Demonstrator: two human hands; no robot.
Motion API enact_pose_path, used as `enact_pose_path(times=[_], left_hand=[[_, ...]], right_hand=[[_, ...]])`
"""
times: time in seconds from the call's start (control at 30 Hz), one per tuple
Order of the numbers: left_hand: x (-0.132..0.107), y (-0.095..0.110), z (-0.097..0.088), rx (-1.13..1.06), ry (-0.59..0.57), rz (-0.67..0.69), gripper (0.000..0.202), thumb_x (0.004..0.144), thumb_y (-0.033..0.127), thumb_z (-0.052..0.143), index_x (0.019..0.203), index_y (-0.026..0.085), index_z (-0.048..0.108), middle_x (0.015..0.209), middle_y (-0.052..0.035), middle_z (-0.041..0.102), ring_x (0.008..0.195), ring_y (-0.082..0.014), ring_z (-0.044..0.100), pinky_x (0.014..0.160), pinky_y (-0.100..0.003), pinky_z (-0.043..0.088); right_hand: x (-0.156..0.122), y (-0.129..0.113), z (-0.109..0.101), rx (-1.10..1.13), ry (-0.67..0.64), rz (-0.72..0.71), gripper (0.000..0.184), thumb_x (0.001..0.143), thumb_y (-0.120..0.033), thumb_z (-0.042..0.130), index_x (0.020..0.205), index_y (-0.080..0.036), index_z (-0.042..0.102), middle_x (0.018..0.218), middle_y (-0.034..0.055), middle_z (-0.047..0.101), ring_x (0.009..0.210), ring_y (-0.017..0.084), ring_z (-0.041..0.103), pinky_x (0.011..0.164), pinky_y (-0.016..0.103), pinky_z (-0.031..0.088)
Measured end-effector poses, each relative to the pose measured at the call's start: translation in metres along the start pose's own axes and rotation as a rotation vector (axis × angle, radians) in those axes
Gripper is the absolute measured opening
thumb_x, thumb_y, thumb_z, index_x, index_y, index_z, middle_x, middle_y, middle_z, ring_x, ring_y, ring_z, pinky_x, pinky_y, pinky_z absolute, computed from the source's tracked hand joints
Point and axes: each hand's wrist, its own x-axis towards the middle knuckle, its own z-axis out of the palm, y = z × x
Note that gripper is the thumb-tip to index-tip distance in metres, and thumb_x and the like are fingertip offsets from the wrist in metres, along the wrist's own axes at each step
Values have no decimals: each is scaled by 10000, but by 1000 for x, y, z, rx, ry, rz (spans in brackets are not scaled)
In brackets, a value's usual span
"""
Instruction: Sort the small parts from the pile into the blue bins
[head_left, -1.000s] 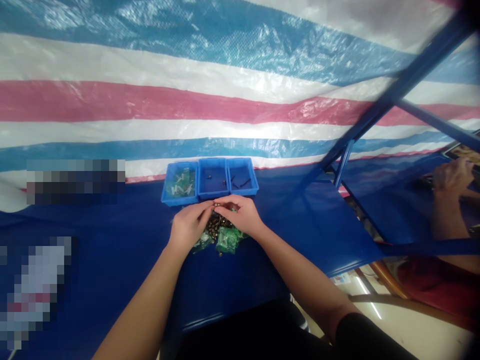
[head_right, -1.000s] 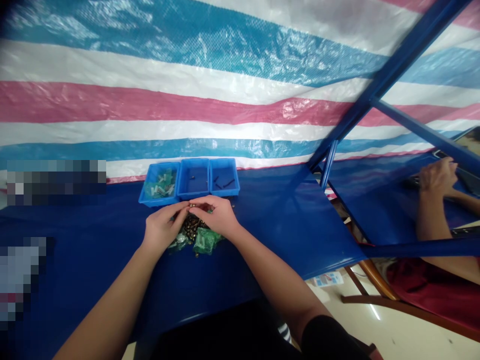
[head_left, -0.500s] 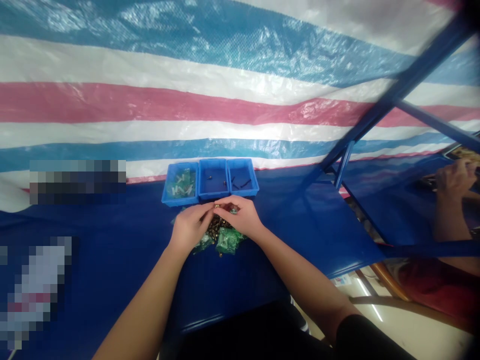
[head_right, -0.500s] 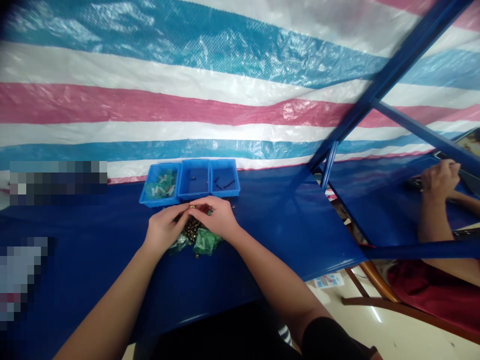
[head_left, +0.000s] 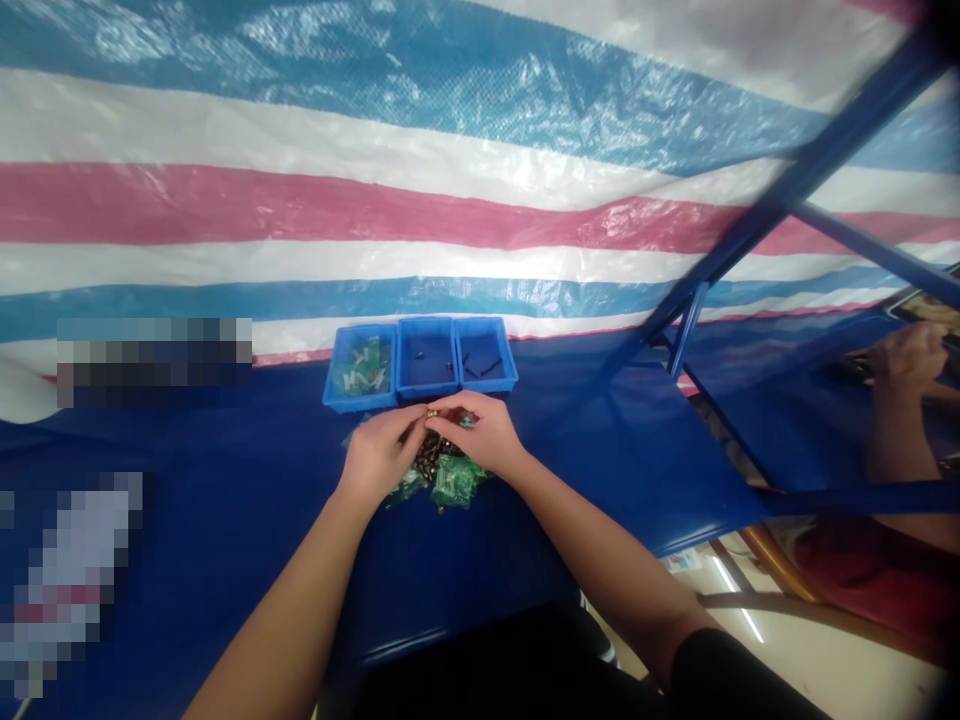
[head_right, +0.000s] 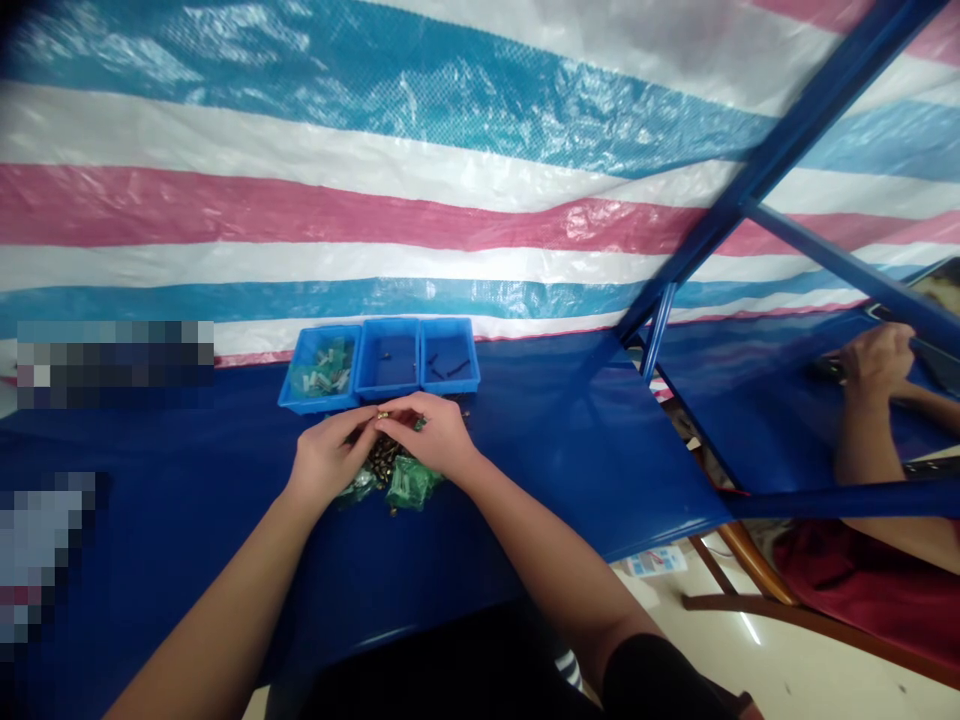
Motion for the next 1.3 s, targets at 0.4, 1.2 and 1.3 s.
enact_pose_path(times=[0.4, 1.2, 1.3], left_hand=[[3, 6, -5, -39, -34, -76, 215, 921, 313, 568, 1044, 200, 704, 898, -42, 756, 783, -168, 716, 736, -245, 546], [4, 4, -1, -43, 13, -88, 231, 931, 332, 580, 1076, 212, 713, 954, -34, 764, 823, -170, 729, 779, -255, 567], [4, 4, -1, -51, 26, -61, 222, 936, 321, 568, 1063, 217, 718, 970, -34, 764, 851, -178, 730, 793, -264, 569]], right_hand=[[1, 4, -1, -87, 11, -9, 216, 839, -339, 671, 993, -204, 740, 895, 50, 733, 721, 143, 651, 719, 271, 551], [2, 13, 0, -104, -2, 83, 259, 870, -361, 630, 1047, -214, 750, 986, 54, 762, 827, 168, 689, 781, 293, 556], [2, 14, 0, -104, 1, 83, 261, 875, -366, 622, 1044, -214, 751, 986, 55, 763, 835, 168, 692, 779, 289, 556]])
